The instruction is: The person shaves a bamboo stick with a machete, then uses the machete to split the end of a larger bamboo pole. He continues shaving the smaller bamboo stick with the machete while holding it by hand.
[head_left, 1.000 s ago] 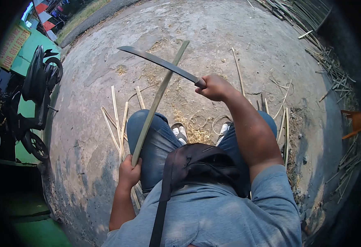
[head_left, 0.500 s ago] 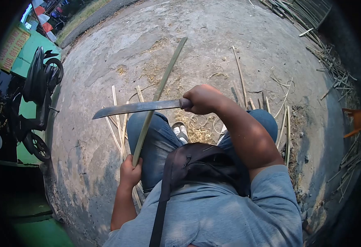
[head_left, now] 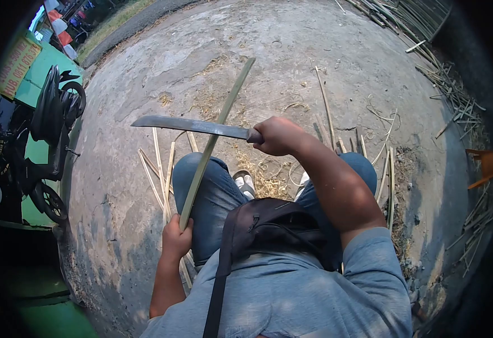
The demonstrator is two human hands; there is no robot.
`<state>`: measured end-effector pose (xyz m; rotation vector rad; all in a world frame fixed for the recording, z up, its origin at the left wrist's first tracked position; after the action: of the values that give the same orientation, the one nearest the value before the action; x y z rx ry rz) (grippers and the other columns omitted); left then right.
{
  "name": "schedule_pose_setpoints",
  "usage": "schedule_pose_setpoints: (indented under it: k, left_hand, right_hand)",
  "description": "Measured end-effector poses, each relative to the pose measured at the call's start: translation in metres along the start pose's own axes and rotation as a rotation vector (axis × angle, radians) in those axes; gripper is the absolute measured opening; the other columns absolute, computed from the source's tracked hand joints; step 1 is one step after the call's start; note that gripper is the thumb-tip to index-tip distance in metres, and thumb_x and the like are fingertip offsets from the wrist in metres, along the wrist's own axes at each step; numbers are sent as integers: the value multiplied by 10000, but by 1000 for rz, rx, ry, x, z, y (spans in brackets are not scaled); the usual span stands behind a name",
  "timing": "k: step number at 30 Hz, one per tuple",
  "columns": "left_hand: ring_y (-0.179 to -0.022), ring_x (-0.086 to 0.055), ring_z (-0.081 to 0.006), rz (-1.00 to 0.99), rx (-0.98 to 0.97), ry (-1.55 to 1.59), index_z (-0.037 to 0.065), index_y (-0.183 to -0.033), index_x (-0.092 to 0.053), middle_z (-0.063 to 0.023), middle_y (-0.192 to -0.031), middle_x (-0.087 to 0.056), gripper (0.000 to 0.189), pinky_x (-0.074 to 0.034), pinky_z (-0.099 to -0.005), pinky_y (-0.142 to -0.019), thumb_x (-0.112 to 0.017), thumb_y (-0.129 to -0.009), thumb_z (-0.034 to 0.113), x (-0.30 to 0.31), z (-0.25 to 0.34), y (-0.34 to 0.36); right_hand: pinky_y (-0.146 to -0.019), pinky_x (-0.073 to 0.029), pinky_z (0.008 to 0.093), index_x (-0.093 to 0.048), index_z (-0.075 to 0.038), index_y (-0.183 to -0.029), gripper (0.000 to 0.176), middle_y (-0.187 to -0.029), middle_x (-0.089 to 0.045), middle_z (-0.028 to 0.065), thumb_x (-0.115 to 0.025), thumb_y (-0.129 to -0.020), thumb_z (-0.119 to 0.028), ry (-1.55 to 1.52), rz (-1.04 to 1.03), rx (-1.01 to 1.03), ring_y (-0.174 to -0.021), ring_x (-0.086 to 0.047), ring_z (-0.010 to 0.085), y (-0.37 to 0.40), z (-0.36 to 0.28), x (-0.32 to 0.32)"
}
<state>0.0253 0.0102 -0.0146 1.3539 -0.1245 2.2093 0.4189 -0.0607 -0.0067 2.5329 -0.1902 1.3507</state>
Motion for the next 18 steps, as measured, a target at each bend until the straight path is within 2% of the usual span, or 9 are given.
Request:
schedule_pose_setpoints:
  k: [4,7,10,13,14,18]
  left_hand:
    - [-758,-682,-463,9,9,0,6,-894,-580,-239,-768,-672,288,-507,-501,-672,-695,-967,260,0,0,0]
    - [-763,-685,-465,11,9,14,5,-903,-589,-244,-775,-677,285,-512,-503,-677,-696,-965,262,-1,-1,0]
    - [-767,-685,-468,22,-4,-8,3,-919,-600,-249,-781,-679,281,-515,-504,-679,-696,-965,263,0,1,0]
    - [-776,-688,-470,17,21,-10,1,-930,-607,-252,-783,-679,281,-515,-505,-682,-697,-967,266,1,3,2]
    - [-779,-688,-471,17,21,-13,1,-931,-607,-253,-786,-680,282,-515,-506,-683,-696,-968,265,1,2,2]
    - [-794,-690,-475,11,22,-6,-2,-931,-606,-258,-796,-682,281,-517,-509,-689,-694,-970,262,1,2,2]
  right_hand:
    - [-834,-565,471,-759,-167,-1012,223,-957,-760,121,-755,-857,-327,160,-20,109,-934,-721,354,1,-17,-9]
    - [-826,-565,468,-764,-170,-1029,237,-955,-759,122,-766,-855,-331,106,-8,124,-921,-721,353,2,-16,-4]
    - [-856,-575,446,-775,-169,-1070,251,-1017,-768,115,-740,-889,-339,34,-25,38,-988,-732,320,-5,4,2]
    - [-869,-574,442,-772,-157,-1082,284,-1029,-767,124,-752,-898,-372,-54,49,-120,-1000,-730,316,-7,25,11]
    - [-830,-568,445,-758,-131,-1083,295,-979,-766,148,-767,-899,-361,-51,100,-129,-922,-731,340,-9,29,12]
    - [-838,-570,446,-757,-126,-1083,288,-975,-759,163,-769,-889,-339,-119,121,-98,-935,-728,354,-8,27,5]
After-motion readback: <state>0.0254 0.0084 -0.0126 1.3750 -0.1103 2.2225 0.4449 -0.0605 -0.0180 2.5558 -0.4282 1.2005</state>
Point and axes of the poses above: each hand's wrist, its own y-axis away from the middle knuckle, its own x-axis out of the back of the hand, z = x × y, the point moved 3 cm from there along -y, towards the middle knuckle
